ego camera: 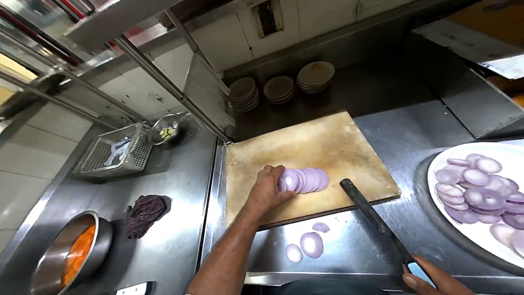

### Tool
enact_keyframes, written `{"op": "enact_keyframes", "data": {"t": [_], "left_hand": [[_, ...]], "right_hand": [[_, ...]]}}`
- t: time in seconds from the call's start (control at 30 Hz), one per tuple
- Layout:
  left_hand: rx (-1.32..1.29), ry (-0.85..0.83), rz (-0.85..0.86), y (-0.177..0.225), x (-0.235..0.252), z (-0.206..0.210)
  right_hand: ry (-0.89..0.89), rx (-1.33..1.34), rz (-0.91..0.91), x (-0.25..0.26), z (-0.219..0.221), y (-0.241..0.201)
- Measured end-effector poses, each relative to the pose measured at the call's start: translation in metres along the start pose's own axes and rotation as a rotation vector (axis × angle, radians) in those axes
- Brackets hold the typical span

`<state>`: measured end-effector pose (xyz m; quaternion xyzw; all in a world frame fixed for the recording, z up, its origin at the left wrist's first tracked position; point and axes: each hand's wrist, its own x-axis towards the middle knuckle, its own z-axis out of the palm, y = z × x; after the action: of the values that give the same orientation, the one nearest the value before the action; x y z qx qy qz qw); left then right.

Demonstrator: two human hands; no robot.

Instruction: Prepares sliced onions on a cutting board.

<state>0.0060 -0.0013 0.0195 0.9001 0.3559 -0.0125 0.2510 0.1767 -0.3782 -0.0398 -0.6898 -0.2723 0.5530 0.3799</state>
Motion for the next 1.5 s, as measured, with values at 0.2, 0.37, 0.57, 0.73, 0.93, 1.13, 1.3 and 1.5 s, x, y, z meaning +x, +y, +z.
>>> {"op": "enact_keyframes", "data": {"t": [0.2,0.37,0.57,0.73,0.93,1.13,1.3,1.5], "left_hand": [[0.042,-0.038,0.059,-0.009,0.0,0.007],[0.04,-0.047,0.099,-0.013,0.0,0.006],[0.116,-0.076,0.107,0.0,0.012,0.013],[0.112,-0.091,0.098,0.005,0.019,0.018],[0.057,-0.06,0.163,0.011,0.021,0.024],[0.077,-0.076,0.256,0.047,0.035,0.041],[0.085,-0.136,0.405,0.111,0.055,0.06],[0.085,-0.214,0.669,0.217,0.08,0.1]], "right_hand": [[-0.028,0.126,0.027,0.005,0.002,-0.008],[-0.081,0.168,0.054,0.01,0.005,-0.019],[-0.167,0.189,0.098,0.047,0.024,-0.036],[-0.233,0.244,0.054,0.063,0.027,-0.037],[-0.231,0.27,0.038,0.054,0.027,-0.034],[-0.138,0.363,0.004,0.022,0.018,-0.015],[0.023,0.426,-0.011,-0.018,0.001,0.006],[0.267,0.551,-0.041,-0.073,-0.027,0.035]]}}
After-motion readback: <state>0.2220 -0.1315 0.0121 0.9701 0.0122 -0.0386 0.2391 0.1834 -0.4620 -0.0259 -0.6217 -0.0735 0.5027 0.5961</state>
